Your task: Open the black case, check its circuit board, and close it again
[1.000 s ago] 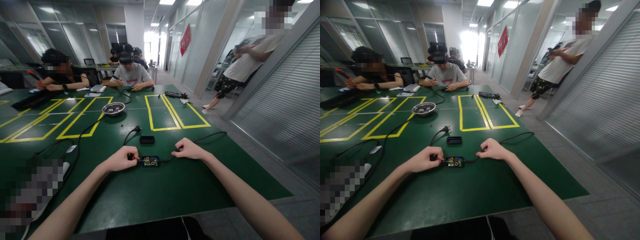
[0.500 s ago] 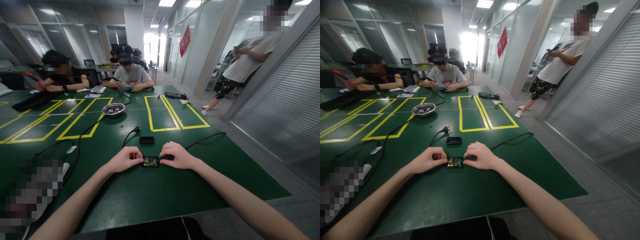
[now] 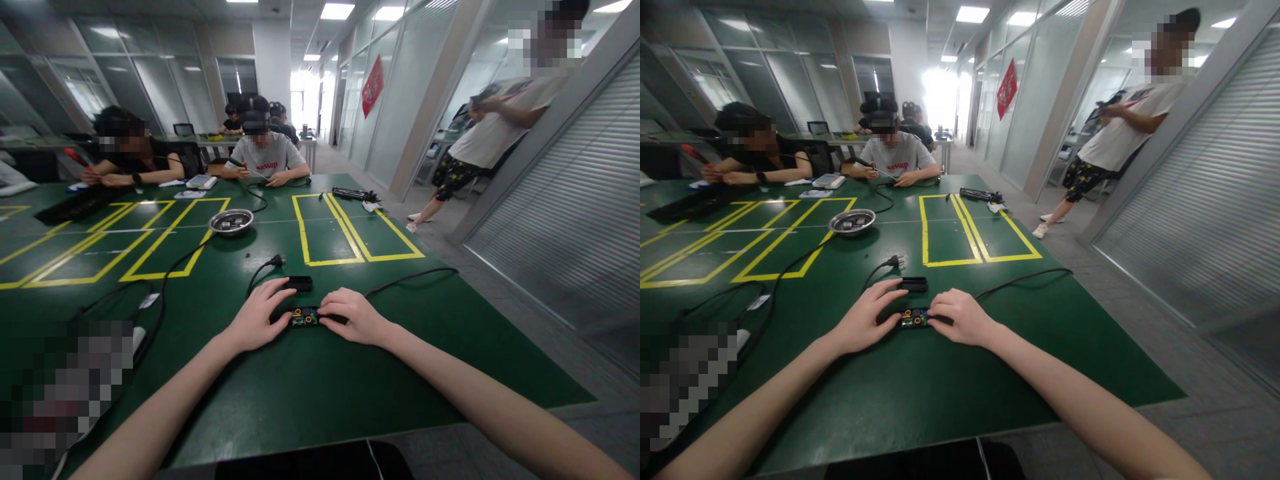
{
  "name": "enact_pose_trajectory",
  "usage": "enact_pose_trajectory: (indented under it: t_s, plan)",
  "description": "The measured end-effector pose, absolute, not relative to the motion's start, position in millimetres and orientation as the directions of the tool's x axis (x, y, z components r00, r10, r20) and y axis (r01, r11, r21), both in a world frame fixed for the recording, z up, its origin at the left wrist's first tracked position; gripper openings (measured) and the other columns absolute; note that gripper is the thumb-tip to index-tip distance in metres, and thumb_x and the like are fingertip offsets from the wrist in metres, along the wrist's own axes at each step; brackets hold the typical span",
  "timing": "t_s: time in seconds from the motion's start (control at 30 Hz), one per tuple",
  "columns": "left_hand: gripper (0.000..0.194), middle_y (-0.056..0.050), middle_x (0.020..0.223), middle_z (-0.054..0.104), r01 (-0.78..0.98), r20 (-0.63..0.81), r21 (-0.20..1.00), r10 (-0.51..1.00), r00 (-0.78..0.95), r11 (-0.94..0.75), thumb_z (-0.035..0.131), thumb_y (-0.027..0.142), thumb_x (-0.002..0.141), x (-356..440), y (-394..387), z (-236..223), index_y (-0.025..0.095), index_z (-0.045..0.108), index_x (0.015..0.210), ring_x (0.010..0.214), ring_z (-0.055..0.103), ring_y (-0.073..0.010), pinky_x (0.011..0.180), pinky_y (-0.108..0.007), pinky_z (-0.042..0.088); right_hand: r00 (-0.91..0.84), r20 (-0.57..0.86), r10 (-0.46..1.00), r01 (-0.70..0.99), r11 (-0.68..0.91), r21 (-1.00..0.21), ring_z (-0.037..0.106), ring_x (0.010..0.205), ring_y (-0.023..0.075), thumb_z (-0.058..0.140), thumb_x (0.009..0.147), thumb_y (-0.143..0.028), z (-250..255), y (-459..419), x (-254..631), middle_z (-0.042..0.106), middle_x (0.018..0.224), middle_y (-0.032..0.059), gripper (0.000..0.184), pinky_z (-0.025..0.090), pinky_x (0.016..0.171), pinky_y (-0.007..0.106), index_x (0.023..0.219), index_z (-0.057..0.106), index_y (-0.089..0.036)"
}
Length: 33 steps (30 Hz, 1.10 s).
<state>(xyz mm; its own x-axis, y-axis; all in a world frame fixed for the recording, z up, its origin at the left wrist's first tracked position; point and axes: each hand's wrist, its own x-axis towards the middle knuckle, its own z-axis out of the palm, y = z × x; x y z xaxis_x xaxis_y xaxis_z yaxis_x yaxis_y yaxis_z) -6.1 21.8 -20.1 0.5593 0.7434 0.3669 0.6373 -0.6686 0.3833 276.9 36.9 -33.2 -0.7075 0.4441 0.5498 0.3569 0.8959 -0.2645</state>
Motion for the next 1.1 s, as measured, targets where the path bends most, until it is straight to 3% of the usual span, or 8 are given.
enact_pose_trajectory:
  t_s: [0.13, 0.2, 0.3, 0.4, 0.57, 0.87, 1.03, 1.1]
  plan:
    - [0.061, -0.017, 0.156, 0.053, 0.649, 0.273, 0.323, 0.724, 0.633, -0.689, 0.07, 0.048, 0.092, -6, 26, -22, 0.02, 0.058, 0.145, 0.149, 0.042, -0.0385, 0.122, -0.06, 0.036, -0.741, 0.503, 0.445, 0.356, 0.895, -0.269, 0.068, 0.089, 0.0226, 0.069, 0.096, -0.037, -29, 35, 279, 0.074, 0.1, 0.0109, 0.02, 0.053, 0.081, 0.038, 0.095, 0.073, -0.017]
    - [0.07, -0.017, 0.15, 0.059, 0.642, 0.28, 0.319, 0.716, 0.639, -0.697, 0.078, 0.054, 0.084, -4, 27, -21, 0.019, 0.061, 0.143, 0.146, 0.045, -0.0402, 0.121, -0.061, 0.036, -0.723, 0.496, 0.482, 0.387, 0.876, -0.287, 0.068, 0.101, 0.026, 0.069, 0.095, -0.039, -29, 35, 278, 0.073, 0.113, 0.014, 0.026, 0.055, 0.089, 0.043, 0.11, 0.074, -0.018]
    - [0.062, -0.016, 0.136, 0.067, 0.614, 0.323, 0.339, 0.701, 0.636, -0.713, 0.079, 0.047, 0.084, 1, 24, -18, 0.02, 0.064, 0.137, 0.135, 0.054, -0.0367, 0.117, -0.056, 0.043, -0.669, 0.483, 0.564, 0.466, 0.826, -0.319, 0.056, 0.135, 0.0328, 0.069, 0.096, -0.043, -34, 37, 274, 0.056, 0.151, 0.0191, 0.053, 0.049, 0.11, 0.054, 0.144, 0.061, -0.022]
    - [0.049, -0.013, 0.126, 0.07, 0.567, 0.333, 0.378, 0.679, 0.655, -0.732, 0.075, 0.036, 0.087, 4, 19, -15, 0.022, 0.064, 0.133, 0.123, 0.061, -0.0315, 0.11, -0.048, 0.05, -0.682, 0.413, 0.604, 0.504, 0.797, -0.334, 0.045, 0.148, 0.0342, 0.066, 0.098, -0.046, -41, 41, 273, 0.047, 0.161, 0.0177, 0.058, 0.04, 0.119, 0.059, 0.152, 0.055, -0.025]
    - [0.044, -0.011, 0.121, 0.071, 0.556, 0.309, 0.4, 0.679, 0.666, -0.728, 0.072, 0.031, 0.09, 6, 16, -14, 0.021, 0.063, 0.132, 0.116, 0.064, -0.0285, 0.103, -0.044, 0.054, -0.731, 0.373, 0.571, 0.464, 0.817, -0.341, 0.056, 0.14, 0.0314, 0.067, 0.099, -0.04, -45, 44, 276, 0.062, 0.148, 0.0157, 0.045, 0.042, 0.118, 0.06, 0.142, 0.064, -0.027]
    - [0.027, -0.011, 0.118, 0.066, 0.565, 0.4, 0.313, 0.646, 0.65, -0.763, 0.08, 0.028, 0.083, 7, 12, -13, 0.022, 0.074, 0.108, 0.119, 0.061, -0.0306, 0.104, -0.047, 0.054, -0.683, 0.448, 0.577, 0.343, 0.794, -0.501, 0.071, 0.114, 0.0241, 0.061, 0.102, -0.024, -39, 40, 277, 0.058, 0.144, 0.0138, 0.026, 0.061, 0.101, 0.045, 0.123, 0.075, -0.024]
    - [0.066, -0.014, 0.145, 0.054, 0.603, 0.419, 0.345, 0.693, 0.587, -0.719, 0.085, 0.027, 0.076, 5, 11, -16, 0.026, 0.059, 0.137, 0.132, 0.057, -0.0335, 0.109, -0.048, 0.052, -0.651, 0.507, 0.566, 0.274, 0.797, -0.538, 0.073, 0.106, 0.0228, 0.06, 0.101, -0.022, -35, 36, 273, 0.06, 0.137, 0.0137, 0.022, 0.063, 0.097, 0.043, 0.117, 0.075, -0.022]
    - [0.072, -0.014, 0.143, 0.059, 0.61, 0.354, 0.403, 0.731, 0.584, -0.683, 0.084, 0.03, 0.078, 4, 12, -15, 0.025, 0.053, 0.143, 0.126, 0.062, -0.0314, 0.107, -0.045, 0.053, -0.648, 0.532, 0.545, 0.244, 0.81, -0.534, 0.073, 0.106, 0.0228, 0.062, 0.099, -0.021, -31, 33, 272, 0.062, 0.131, 0.0134, 0.02, 0.062, 0.096, 0.042, 0.114, 0.074, -0.021]
